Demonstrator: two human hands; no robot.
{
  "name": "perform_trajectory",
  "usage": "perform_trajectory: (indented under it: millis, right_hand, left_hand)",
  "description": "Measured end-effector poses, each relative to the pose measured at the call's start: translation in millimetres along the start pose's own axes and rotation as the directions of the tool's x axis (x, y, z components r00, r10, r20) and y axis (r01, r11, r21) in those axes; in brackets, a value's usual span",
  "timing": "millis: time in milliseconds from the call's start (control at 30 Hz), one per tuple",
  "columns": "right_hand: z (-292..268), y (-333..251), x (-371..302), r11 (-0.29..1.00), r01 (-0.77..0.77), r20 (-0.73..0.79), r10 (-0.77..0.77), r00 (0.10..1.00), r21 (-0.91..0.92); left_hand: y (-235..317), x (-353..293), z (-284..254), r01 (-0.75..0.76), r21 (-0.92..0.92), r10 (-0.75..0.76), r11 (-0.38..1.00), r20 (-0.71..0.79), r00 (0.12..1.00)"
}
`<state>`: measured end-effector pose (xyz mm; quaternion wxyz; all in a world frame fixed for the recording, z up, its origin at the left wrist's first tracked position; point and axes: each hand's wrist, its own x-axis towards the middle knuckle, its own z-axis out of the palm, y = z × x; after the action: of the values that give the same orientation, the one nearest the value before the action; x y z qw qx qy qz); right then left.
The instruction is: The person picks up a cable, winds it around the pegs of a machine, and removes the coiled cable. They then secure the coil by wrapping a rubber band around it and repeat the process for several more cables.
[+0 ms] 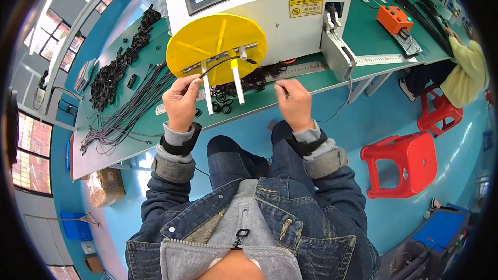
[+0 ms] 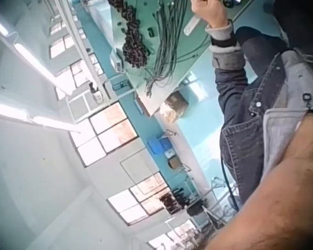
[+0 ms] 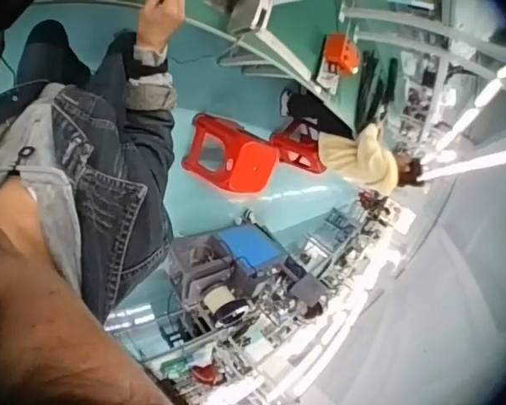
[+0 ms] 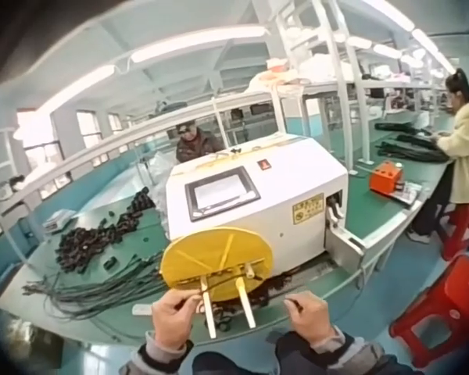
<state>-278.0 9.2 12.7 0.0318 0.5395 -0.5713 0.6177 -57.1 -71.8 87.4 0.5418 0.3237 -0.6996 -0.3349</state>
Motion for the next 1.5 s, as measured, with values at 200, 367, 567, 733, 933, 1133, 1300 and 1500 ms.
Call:
perform_trajectory:
  millis: [200,367,567,733,933,1133,1300,1500]
  right_hand:
    - [-21.5,6.9,-35.1,0.989,-0.147,0.206,0.15,0.967,-0.032]
    - [-22.2,-1.5,-54.3,0.968,-0.252,0.312,0.242,0.919,-0.008]
    - [-22.5,-6.9,-65.3,0.953,-0.303,0.372,0.285,0.883,-0.012]
    - [-23.2,-6.1,-65.2,0.933,-0.358,0.438,0.334,0.835,-0.031]
    - [-20.3,-6.4,-68.7,0.931,-0.363,0.454,0.338,0.824,-0.033]
    - [-20.2,-21.3,-54.8,0.944,-0.33,0.47,0.281,0.837,0.024]
    - [-13.4,-44.9,-22.4,0.961,-0.252,0.419,0.184,0.889,0.113]
    - [-3.1,-70.2,8.0,0.946,-0.156,0.256,0.082,0.963,0.284]
  left_hand:
    - [1.1,-4.4,-7.2,-0.071,0.074,0.074,0.995,-0.034,0.997]
    - [18.5,1.0,-14.3,-0.411,0.374,0.42,0.831,0.062,0.905]
    - [27.9,-10.0,-17.7,-0.453,0.531,0.43,0.716,0.176,0.885]
    - [28.9,-25.1,-18.2,-0.406,0.541,0.38,0.737,0.165,0.91]
    - [18.7,-41.9,-2.6,-0.424,0.462,0.407,0.779,0.143,0.902]
    - [41.9,-43.6,16.6,-0.401,0.663,0.306,0.632,0.261,0.915]
    - [61.2,-24.4,33.1,-0.54,0.8,0.326,0.261,0.454,0.829]
    - [67.3,-32.2,47.1,-0.521,0.848,0.34,0.102,0.462,0.819]
